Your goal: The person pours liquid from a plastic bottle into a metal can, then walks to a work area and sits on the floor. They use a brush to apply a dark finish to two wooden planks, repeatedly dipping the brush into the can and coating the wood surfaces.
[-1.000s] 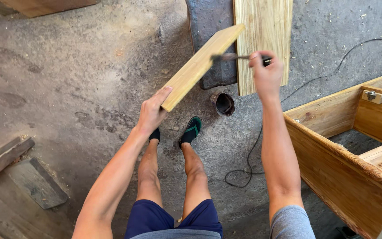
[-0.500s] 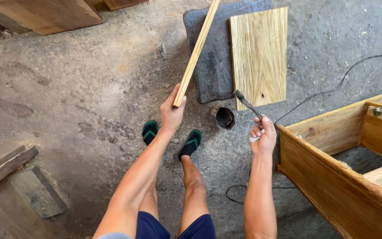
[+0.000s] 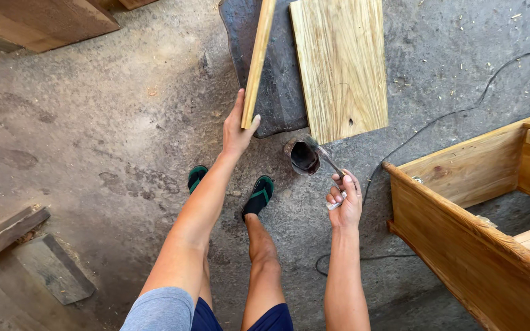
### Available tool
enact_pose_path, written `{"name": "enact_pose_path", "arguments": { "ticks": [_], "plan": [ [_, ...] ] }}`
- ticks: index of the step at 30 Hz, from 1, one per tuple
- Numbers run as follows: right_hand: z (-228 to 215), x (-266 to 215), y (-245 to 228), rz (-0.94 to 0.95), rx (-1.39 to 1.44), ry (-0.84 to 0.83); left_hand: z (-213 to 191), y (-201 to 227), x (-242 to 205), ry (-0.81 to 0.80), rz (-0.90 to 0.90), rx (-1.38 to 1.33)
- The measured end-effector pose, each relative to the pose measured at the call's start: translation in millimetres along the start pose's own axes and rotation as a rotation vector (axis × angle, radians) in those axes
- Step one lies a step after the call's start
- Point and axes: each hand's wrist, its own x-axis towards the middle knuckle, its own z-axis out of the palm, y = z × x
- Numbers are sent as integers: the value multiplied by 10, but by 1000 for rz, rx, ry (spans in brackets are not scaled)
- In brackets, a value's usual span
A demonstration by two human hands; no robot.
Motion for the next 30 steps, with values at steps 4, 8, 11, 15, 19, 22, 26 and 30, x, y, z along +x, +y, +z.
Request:
{"name": "enact_pose_path", "arguments": {
  "ticks": [4,8,11,15,19,22,26,30],
  "plan": [
    [-54,-5,-10,23,27,16,-87,-82,20,-9,16,45],
    [54,-90,36,40,8,7,-196,54,-491,89,46,155],
    [323,-189,207,60,-75,-62,0,521,-1253,-85,-408,-232],
    [632,-463,585,107,-184,-252,242,1034,-1605,-147,-683,-1015],
    [833,-652,575,270,80,-410,-171,1215,-1434,128,-517,-1045],
    [939,-640,430,347,219,-466,-886,1036,-1377,182,-486,-956],
    [1037,-688,500,382,142,-157,-1776,584,-1519,168,-535,-796],
    [1071,-743,738,233,87,-269,-2441,167,-1803,208,-644,-706]
  ]
}}
